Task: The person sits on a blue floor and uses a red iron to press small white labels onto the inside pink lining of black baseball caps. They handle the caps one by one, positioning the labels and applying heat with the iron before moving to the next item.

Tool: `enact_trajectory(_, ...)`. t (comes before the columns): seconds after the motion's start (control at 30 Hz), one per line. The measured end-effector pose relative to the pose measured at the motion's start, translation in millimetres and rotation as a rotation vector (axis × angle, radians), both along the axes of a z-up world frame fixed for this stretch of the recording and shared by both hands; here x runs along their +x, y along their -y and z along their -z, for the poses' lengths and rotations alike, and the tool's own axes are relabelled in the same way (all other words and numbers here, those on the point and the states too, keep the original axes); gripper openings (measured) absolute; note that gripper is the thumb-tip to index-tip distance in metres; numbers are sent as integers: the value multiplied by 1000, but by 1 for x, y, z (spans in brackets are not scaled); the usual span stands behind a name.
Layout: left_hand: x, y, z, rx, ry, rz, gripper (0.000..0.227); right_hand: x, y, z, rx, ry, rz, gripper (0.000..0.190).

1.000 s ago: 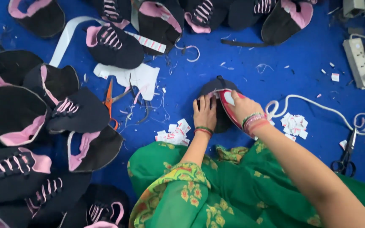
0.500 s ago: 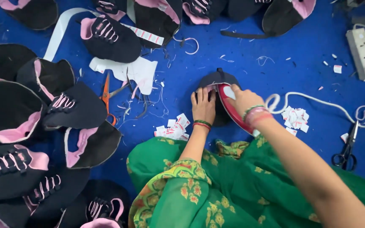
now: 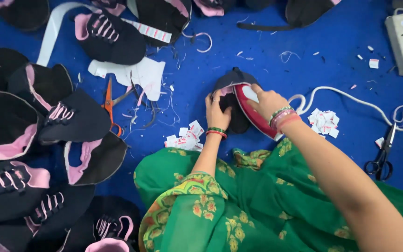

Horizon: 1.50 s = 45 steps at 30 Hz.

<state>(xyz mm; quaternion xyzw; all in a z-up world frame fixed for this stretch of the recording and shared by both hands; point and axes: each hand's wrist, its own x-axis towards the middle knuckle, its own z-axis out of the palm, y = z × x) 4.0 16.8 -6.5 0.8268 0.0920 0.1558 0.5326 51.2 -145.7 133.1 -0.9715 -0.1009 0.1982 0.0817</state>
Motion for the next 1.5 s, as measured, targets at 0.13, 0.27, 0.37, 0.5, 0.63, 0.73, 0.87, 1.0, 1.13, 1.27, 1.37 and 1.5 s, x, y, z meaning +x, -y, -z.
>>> enact_trajectory(0.13,-1,-3,4,-16,-74,2,80,-13,8,-15,-96,-41,-54,62)
enact_trajectory(0.27,1,-4,9,19,-94,51,86,-11,-4,-20,-32,14,81,63)
enact_trajectory(0.37,6,-7,9,75,-120,89,86,10,-4,40,108,80,24,64)
enact_trajectory(0.5,3,-12,-6,62,-229,97,85,20,-7,18,130,-7,-53,62)
enact_trajectory(0.63,15,-19,-15,49,-254,139,89,16,-25,-7,-75,-74,-82,64)
enact_trajectory(0.73,14,-19,-25,63,-331,162,88,16,-30,-3,-61,-20,-40,60)
enact_trajectory(0.87,10,-19,-17,44,-204,139,85,10,-18,10,-29,43,-94,61)
enact_trajectory(1.0,11,-17,-10,27,-203,151,83,-18,2,-23,-159,-28,-177,59)
enact_trajectory(1.13,9,-16,-7,42,-257,129,84,-21,-2,-49,-270,-84,-192,59)
enact_trajectory(1.27,10,-19,-17,56,-295,149,85,-7,-25,-18,-101,-21,-57,58)
enact_trajectory(1.37,10,-20,-19,61,-226,157,87,15,-32,10,-32,40,53,57)
enact_trajectory(1.5,12,-21,-30,56,-322,175,88,23,-23,8,18,54,20,56)
